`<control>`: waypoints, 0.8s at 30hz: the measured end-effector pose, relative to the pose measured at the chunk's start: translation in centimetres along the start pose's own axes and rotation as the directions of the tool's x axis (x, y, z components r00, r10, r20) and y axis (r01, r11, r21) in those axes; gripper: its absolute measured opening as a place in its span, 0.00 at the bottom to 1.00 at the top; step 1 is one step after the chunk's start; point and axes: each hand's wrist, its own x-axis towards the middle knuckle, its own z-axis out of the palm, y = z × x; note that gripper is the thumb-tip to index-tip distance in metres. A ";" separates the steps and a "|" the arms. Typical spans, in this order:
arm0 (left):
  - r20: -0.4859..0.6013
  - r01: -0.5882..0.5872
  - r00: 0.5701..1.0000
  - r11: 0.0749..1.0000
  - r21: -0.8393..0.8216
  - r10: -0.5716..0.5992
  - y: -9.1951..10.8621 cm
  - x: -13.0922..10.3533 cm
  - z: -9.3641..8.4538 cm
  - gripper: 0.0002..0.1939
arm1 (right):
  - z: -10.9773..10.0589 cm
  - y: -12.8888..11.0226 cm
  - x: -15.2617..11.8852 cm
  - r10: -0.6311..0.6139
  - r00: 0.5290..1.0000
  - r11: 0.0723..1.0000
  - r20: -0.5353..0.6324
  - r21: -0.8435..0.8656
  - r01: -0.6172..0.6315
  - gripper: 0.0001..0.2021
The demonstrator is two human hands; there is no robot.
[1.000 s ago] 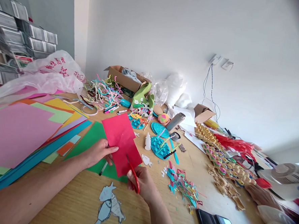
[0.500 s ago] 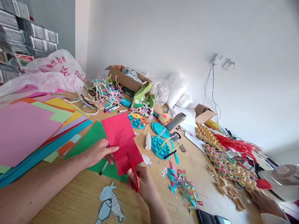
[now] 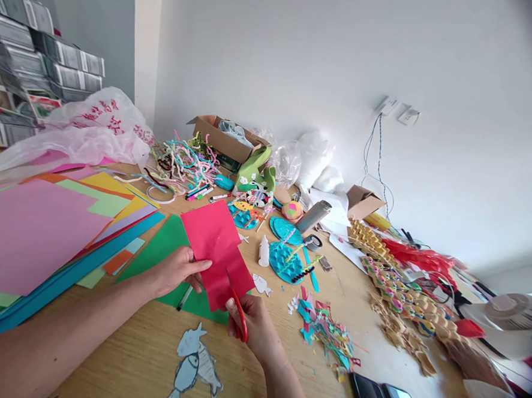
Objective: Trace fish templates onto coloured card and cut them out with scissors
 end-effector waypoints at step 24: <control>0.037 -0.013 0.999 0.996 0.091 0.010 0.3 -0.2 0.2 0.24 | -0.1 -0.2 0.1 -0.023 0.998 0.999 0.051 0.050 0.020 0.32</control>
